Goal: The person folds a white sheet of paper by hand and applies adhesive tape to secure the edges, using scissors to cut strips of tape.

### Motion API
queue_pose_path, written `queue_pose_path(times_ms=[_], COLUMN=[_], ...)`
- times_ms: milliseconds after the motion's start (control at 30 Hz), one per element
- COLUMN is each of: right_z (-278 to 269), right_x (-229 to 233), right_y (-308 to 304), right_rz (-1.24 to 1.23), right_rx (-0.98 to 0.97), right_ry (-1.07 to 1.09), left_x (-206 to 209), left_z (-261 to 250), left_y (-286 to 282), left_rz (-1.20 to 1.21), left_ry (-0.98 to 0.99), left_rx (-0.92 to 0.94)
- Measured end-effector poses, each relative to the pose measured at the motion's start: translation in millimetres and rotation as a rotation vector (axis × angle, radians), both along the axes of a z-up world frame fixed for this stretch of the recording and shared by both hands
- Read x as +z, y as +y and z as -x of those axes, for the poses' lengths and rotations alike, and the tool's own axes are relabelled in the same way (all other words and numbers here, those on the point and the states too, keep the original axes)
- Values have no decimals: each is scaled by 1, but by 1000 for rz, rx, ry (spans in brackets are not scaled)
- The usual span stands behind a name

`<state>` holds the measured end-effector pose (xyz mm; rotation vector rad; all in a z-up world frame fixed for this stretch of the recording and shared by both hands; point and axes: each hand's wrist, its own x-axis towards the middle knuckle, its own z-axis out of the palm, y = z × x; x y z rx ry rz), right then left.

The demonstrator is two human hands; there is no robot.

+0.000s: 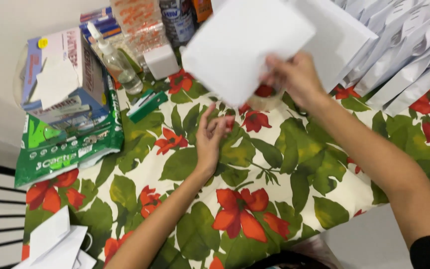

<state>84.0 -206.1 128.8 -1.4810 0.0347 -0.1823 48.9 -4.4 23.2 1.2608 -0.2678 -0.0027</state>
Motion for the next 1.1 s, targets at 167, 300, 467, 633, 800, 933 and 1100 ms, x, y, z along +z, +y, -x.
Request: queue_pose_path(times_ms=[167,300,467,633,800,933,1100], right_z=[-128,-184,-201,-216,-221,-219,-222], right_x=[-8,-14,-22,-43,-72,-71,-66], right_y=[-68,-76,-62,-62,-61,-56,-60], right_rz=[336,462,457,408,536,536,331], right_rx=[-156,-104,-201,-277,-356,-348,-313], right_ry=[-289,-159,9,74,-74,-141,-163], left_x=[-32,-27,-32,-26,-30,-25,-11], left_z=[-10,-5,-10,-8,-10,-48,-146], left_y=[4,3,4,5,5,-8,-44], left_rz=[-206,-338,-316,-363,-559,-801,-974], left_ry=[-114,-138,-158,-129,-226,-560,-622], left_rx=[-57,-95,-84,-89,-117,-141,20])
